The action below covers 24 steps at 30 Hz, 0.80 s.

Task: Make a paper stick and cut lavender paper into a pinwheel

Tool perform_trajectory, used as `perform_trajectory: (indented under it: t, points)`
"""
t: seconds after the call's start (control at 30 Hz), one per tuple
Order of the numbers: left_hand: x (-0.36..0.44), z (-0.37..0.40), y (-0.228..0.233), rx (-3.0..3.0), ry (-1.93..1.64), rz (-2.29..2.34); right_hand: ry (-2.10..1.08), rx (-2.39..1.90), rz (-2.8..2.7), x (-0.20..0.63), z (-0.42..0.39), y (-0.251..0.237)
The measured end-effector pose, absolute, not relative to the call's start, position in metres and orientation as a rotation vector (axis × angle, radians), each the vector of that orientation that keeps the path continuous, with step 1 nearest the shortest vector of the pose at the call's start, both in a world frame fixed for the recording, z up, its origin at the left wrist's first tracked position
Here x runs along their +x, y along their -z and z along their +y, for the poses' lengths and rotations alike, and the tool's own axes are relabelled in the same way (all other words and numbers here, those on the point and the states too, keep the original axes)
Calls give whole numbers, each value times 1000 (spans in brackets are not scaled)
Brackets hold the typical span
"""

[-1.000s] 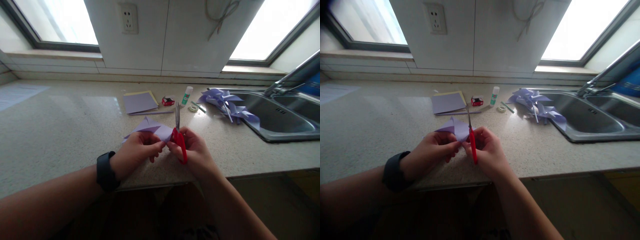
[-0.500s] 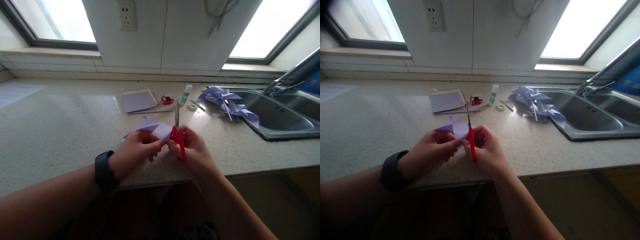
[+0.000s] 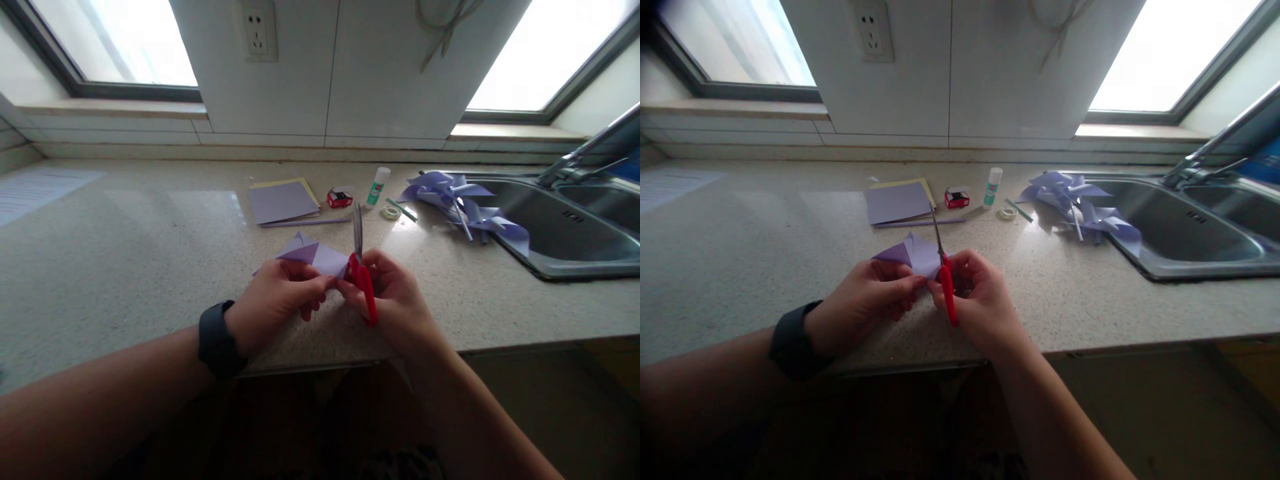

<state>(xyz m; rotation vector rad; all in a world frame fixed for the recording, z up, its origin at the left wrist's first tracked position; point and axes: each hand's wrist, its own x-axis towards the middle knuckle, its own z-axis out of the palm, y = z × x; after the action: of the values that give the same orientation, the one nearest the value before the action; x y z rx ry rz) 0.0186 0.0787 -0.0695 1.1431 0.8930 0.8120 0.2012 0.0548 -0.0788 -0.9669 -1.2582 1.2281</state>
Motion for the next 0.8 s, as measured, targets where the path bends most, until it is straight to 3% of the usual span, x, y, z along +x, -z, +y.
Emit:
perform_trajectory:
  t: [0.37, 0.67, 0.8]
  points:
    - [20, 76, 68, 986, -920, 911, -1232, -1040, -1208, 208, 49, 72]
    - [20, 77, 67, 775, -1105, 845, -1717, -1246, -1224, 229, 11, 50]
    - [20, 77, 67, 771, -1107, 823, -1709, -1407, -1293, 223, 6, 48]
